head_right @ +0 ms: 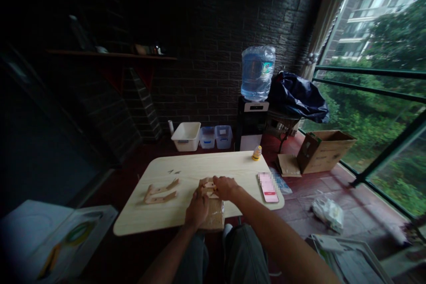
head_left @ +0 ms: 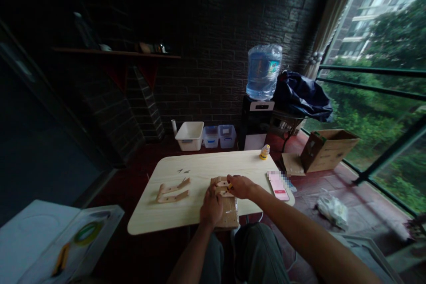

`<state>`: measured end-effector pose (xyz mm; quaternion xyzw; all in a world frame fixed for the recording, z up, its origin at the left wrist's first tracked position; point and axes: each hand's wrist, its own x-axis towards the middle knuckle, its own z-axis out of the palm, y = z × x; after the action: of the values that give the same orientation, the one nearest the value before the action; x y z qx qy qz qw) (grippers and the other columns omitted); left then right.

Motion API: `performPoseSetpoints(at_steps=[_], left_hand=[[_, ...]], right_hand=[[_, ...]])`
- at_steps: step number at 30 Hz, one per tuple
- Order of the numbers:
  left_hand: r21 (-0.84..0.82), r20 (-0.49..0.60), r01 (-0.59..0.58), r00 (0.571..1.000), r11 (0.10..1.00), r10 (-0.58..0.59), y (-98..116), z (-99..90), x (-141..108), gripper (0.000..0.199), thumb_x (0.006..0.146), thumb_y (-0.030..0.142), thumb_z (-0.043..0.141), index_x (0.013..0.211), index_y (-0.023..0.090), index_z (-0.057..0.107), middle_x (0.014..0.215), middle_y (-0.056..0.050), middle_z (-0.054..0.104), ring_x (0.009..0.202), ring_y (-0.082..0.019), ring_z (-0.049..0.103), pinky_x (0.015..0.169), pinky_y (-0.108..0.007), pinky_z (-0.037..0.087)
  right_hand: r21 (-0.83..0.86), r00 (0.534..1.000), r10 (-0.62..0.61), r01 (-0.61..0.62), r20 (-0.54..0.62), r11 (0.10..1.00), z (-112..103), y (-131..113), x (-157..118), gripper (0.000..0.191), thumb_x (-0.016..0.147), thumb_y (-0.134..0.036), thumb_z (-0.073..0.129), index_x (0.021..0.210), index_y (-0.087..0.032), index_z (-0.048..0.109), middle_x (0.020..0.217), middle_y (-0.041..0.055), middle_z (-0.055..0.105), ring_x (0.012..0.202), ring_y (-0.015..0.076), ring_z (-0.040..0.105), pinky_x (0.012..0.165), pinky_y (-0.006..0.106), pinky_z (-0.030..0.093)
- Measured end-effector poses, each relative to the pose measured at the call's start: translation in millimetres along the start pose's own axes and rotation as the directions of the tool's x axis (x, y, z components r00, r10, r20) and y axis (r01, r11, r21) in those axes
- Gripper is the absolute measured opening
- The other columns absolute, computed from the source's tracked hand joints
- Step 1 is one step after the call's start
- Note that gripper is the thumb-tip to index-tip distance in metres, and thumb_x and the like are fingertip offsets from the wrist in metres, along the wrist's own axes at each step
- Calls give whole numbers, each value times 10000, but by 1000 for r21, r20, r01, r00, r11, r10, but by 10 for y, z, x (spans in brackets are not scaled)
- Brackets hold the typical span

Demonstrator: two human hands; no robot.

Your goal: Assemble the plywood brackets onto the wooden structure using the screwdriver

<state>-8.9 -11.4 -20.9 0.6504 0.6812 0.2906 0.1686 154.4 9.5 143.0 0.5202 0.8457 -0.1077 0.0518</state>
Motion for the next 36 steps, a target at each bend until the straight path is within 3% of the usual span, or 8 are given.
performPoseSetpoints(at_steps=[6,12,20,24,28,33,36], left_hand=[[3,23,33,999,999,-33,22,-24,-7,554,1018,333,359,1557,205,378,1561,-130,475,1415,-241,481,1144,-369,446],[12,20,16,1000,1000,-17,24,-34,-4,543,1023,346,339,1545,204,396,1559,-123,479,1444,-233,446,1155,-351,427],[47,35,22,999,999,-23,3,-8,16,543,1037,383,274,1520,186,427,1569,-145,456,1451,-252,442,1160,-384,426],[8,20,-17,1000,1000,17,-15,-7,12,538,1034,367,276,1524,192,413,1573,-135,456,1454,-235,440,1170,-371,417],[-28,32,10,999,1000,-9,7,-36,12,548,1027,358,303,1561,236,342,1562,-112,473,1432,-223,470,1131,-350,450],[-35,34,19,999,999,-18,75,-98,-2,532,1013,342,358,1531,227,401,1516,-116,524,1422,-239,479,1168,-381,418],[-27,28,-4,1000,1000,5,84,-108,-4,507,1016,329,348,1500,219,452,1499,-116,541,1425,-233,476,1181,-377,404]], right_hand=[[-65,996,-90,91,11,994,-46,-67,60,323,977,-294,529,1275,-196,604,1202,173,728,1100,299,714,866,407,560],[-76,1000,8,-7,14,997,-64,-143,189,424,978,-485,545,1211,-155,675,1148,219,739,1052,340,730,829,426,581],[-45,997,73,-72,10,996,-141,-248,147,433,917,-438,645,1233,-143,666,1169,235,732,1071,345,728,810,440,603],[-79,1000,19,-17,25,997,-188,-222,69,442,906,-364,643,1310,-189,605,1171,201,740,1030,360,741,752,477,614],[-190,998,-52,55,17,980,-215,-206,50,334,924,-235,604,1255,-212,638,1145,171,756,1005,324,753,765,451,613],[-226,988,-146,151,39,962,-185,-243,133,258,947,-239,601,1180,-177,694,1148,169,761,1042,314,744,784,431,621],[-194,990,-117,130,75,972,-199,-263,260,268,898,-276,690,1132,-153,734,1130,186,765,1050,320,742,798,417,624]])
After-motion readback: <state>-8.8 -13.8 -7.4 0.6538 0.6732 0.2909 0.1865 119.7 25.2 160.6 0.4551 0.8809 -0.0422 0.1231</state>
